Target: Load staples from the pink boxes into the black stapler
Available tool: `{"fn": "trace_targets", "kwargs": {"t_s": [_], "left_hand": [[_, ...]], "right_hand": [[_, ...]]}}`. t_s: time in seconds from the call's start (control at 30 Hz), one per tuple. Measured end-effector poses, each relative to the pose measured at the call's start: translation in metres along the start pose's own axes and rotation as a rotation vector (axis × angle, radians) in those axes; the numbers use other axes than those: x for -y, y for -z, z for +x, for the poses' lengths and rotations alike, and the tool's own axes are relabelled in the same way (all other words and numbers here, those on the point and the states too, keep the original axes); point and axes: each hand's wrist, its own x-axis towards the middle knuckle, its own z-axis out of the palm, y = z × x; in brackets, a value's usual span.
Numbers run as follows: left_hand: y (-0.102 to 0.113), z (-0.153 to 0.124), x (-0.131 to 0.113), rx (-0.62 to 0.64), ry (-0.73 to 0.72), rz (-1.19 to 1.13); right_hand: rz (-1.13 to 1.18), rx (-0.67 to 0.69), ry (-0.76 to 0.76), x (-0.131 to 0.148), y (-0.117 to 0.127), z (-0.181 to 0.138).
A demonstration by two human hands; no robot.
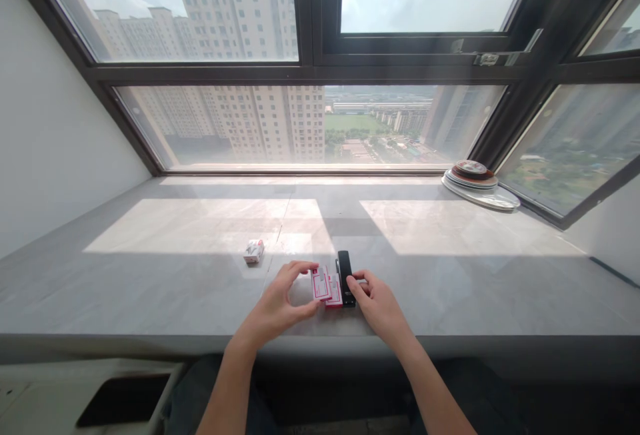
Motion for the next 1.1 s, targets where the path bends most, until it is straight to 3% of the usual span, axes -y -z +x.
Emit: {"fn": "trace_targets", "kwargs": {"t_s": [0.17, 0.4, 0.47, 0.53, 0.6, 0.67, 0.77, 0.83, 0.9, 1.0, 1.1], "left_hand": [[-0.037, 0.015, 0.001, 0.074, 0.019, -0.095], [-0.04, 0.02, 0.004, 0.104, -0.002, -0.087], [-0.028, 0.024, 0.005, 0.086, -0.021, -0.029], [-0.004, 0.028, 0.017, -0.047, 0.012, 0.077], [0.027, 0.03, 0.04, -0.316, 0.147, 0.232], [0.059, 0.03, 0.069, -0.571, 0.37, 0.417], [0.083, 0.029, 0.103, -0.496, 0.554, 0.433], [0.077, 0.031, 0.108, -0.401, 0.523, 0.382], [0.056, 0.036, 0.099, -0.308, 0.434, 0.321], [0.013, 0.05, 0.069, -0.179, 0.312, 0.248], [-0.022, 0.06, 0.039, -0.091, 0.236, 0.222]], "right_hand": [[-0.004, 0.006, 0.037, -0.001, 0.0, 0.0], [0.007, 0.008, 0.038, -0.001, 0.001, 0.0], [0.024, 0.004, 0.019, 0.001, 0.002, -0.001], [0.044, -0.006, 0.003, 0.003, 0.003, -0.003], [0.064, -0.016, -0.006, 0.006, 0.004, -0.005], [0.081, -0.01, -0.013, 0.008, 0.005, -0.007], [0.098, 0.046, -0.034, 0.01, 0.008, -0.007], [0.097, 0.097, -0.054, 0.012, 0.01, -0.006], [0.099, 0.159, -0.052, 0.017, 0.013, -0.006], [0.097, 0.242, 0.002, 0.026, 0.017, -0.006], [0.07, 0.24, 0.046, 0.03, 0.016, -0.008]]}}
